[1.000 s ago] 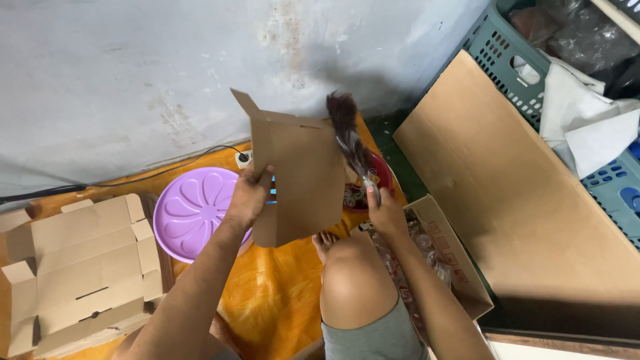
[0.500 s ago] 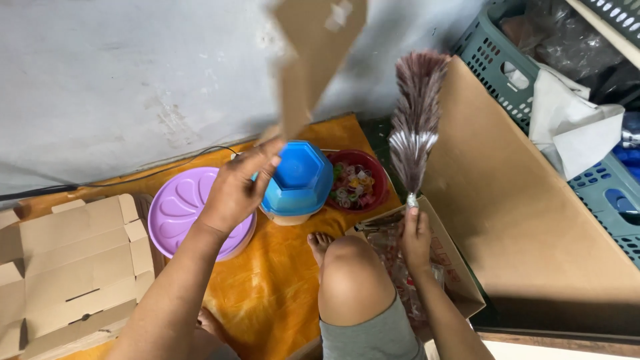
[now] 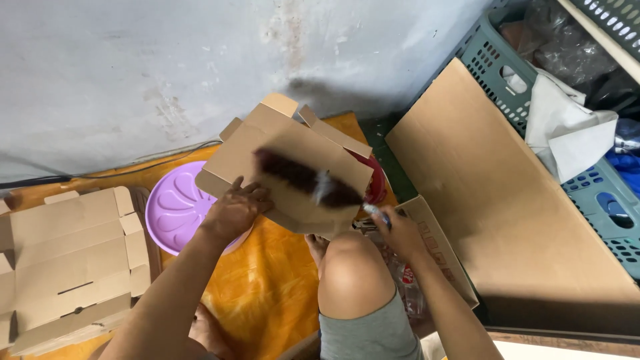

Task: Folding a cardboard box and filling a plastic bag with snacks using tongs.

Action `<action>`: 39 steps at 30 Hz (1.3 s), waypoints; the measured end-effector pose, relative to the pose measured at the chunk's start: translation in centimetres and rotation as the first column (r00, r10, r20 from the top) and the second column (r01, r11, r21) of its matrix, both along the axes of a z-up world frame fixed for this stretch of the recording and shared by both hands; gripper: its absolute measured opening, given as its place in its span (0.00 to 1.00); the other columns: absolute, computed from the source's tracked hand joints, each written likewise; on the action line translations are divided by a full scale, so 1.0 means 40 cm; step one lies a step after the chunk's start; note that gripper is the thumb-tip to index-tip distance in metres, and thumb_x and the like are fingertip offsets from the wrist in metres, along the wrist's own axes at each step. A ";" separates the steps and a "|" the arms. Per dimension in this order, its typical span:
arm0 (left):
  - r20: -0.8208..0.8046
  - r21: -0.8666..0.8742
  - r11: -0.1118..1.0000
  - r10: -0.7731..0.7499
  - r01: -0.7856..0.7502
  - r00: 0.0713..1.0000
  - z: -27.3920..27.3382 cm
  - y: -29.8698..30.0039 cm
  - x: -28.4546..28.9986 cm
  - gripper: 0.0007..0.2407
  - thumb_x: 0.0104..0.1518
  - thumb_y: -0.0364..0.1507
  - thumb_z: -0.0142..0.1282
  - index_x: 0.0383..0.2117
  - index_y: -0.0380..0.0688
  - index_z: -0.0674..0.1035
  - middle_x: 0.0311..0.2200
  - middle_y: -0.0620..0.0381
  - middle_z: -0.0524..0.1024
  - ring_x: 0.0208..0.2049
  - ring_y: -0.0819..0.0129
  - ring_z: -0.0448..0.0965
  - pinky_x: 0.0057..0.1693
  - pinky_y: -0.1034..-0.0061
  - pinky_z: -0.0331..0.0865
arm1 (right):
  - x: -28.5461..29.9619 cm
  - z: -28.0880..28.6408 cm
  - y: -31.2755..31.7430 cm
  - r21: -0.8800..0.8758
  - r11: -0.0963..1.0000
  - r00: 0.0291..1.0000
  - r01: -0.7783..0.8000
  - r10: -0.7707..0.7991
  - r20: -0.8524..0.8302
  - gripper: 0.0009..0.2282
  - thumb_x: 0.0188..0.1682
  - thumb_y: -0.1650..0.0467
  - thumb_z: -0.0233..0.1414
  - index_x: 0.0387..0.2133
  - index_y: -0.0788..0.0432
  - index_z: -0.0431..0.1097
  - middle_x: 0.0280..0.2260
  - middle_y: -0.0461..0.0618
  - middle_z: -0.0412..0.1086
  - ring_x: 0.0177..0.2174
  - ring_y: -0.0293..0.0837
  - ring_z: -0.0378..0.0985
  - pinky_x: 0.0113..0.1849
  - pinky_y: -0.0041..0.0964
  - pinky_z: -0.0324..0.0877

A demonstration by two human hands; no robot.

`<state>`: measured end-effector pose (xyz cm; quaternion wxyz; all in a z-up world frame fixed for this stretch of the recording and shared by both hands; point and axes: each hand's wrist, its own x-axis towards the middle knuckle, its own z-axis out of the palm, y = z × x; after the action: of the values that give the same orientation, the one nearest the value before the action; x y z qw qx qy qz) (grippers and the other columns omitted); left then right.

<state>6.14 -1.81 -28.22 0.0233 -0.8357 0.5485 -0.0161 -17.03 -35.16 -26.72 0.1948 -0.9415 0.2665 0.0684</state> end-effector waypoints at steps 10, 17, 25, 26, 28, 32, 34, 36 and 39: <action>0.009 -0.057 0.997 0.044 -0.043 0.999 -0.053 0.026 0.020 0.16 0.58 0.29 0.41 0.42 0.74 0.80 0.51 0.76 0.76 0.60 0.71 0.72 0.67 0.60 0.63 | -0.009 -0.084 0.000 0.129 0.985 0.994 0.113 -0.113 -0.007 0.22 0.56 0.45 0.35 0.44 0.45 0.65 0.36 0.58 0.79 0.41 0.60 0.82 0.45 0.57 0.74; 0.245 -0.141 0.977 0.189 -0.157 0.951 -0.007 0.046 0.046 0.13 0.59 0.31 0.47 0.44 0.75 0.79 0.51 0.73 0.77 0.64 0.68 0.70 0.73 0.50 0.52 | -0.135 -0.156 0.044 0.358 0.726 0.774 0.587 -0.633 0.013 0.29 0.56 0.48 0.38 0.54 0.61 0.61 0.54 0.71 0.68 0.57 0.66 0.69 0.59 0.62 0.61; 0.275 -0.368 0.902 0.337 -0.225 0.900 -0.007 0.056 0.047 0.11 0.60 0.29 0.52 0.42 0.69 0.82 0.62 0.62 0.75 0.64 0.60 0.72 0.60 0.60 0.65 | -0.208 -0.361 -0.016 0.333 0.832 0.889 0.443 -0.456 -0.045 0.35 0.44 0.45 0.49 0.35 0.71 0.77 0.40 0.72 0.76 0.48 0.68 0.76 0.53 0.62 0.68; 0.199 -0.421 0.876 0.343 -0.236 0.918 -0.003 0.056 0.048 0.10 0.60 0.29 0.54 0.42 0.67 0.83 0.61 0.60 0.75 0.63 0.59 0.73 0.56 0.62 0.71 | -0.203 -0.318 -0.014 0.290 0.887 0.934 0.358 -0.336 -0.125 0.34 0.47 0.46 0.43 0.28 0.70 0.77 0.33 0.70 0.76 0.42 0.67 0.79 0.48 0.60 0.70; 0.129 -0.473 0.843 0.355 -0.257 0.926 0.004 0.055 0.053 0.09 0.60 0.29 0.55 0.41 0.64 0.84 0.60 0.59 0.76 0.63 0.58 0.74 0.51 0.65 0.76 | -0.189 -0.227 -0.004 0.256 0.934 0.959 0.249 -0.201 -0.202 0.35 0.49 0.47 0.38 0.20 0.68 0.77 0.26 0.69 0.76 0.36 0.66 0.82 0.42 0.58 0.73; 0.099 -0.609 0.771 0.304 -0.184 0.947 0.034 0.064 0.065 0.10 0.61 0.26 0.54 0.42 0.59 0.84 0.52 0.62 0.80 0.61 0.60 0.76 0.57 0.68 0.76 | -0.143 -0.183 -0.029 0.237 0.951 0.964 0.199 -0.146 -0.221 0.26 0.54 0.48 0.40 0.45 0.55 0.73 0.44 0.64 0.76 0.46 0.63 0.80 0.45 0.55 0.75; 0.114 -0.652 0.742 0.301 -0.157 0.947 0.084 0.072 0.066 0.11 0.60 0.25 0.53 0.43 0.58 0.85 0.50 0.63 0.81 0.60 0.60 0.76 0.57 0.68 0.76 | -0.090 -0.178 -0.049 0.305 0.931 0.979 0.202 -0.189 -0.073 0.18 0.56 0.54 0.45 0.53 0.46 0.68 0.48 0.62 0.75 0.47 0.62 0.79 0.44 0.56 0.76; 0.149 -0.731 0.678 0.266 -0.075 0.952 0.150 0.086 0.059 0.14 0.60 0.21 0.51 0.46 0.56 0.84 0.53 0.61 0.80 0.61 0.58 0.76 0.59 0.66 0.76 | -0.021 -0.125 -0.042 0.578 0.782 0.865 0.233 -0.438 0.244 0.19 0.53 0.75 0.45 0.58 0.57 0.61 0.35 0.60 0.73 0.33 0.55 0.81 0.35 0.47 0.78; 0.127 -0.791 0.607 0.275 -0.070 0.953 0.261 0.126 0.036 0.18 0.59 0.16 0.47 0.49 0.49 0.84 0.53 0.56 0.80 0.61 0.55 0.75 0.59 0.64 0.76 | 0.091 -0.064 -0.024 0.735 0.663 0.772 0.139 -0.538 0.339 0.22 0.51 0.77 0.46 0.61 0.68 0.57 0.49 0.70 0.67 0.49 0.59 0.77 0.48 0.51 0.76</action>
<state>7.58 3.22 -17.78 -0.2738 -0.8041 0.3964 -0.3483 -13.40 -36.12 -29.28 0.5961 -0.7151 0.3365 -0.1418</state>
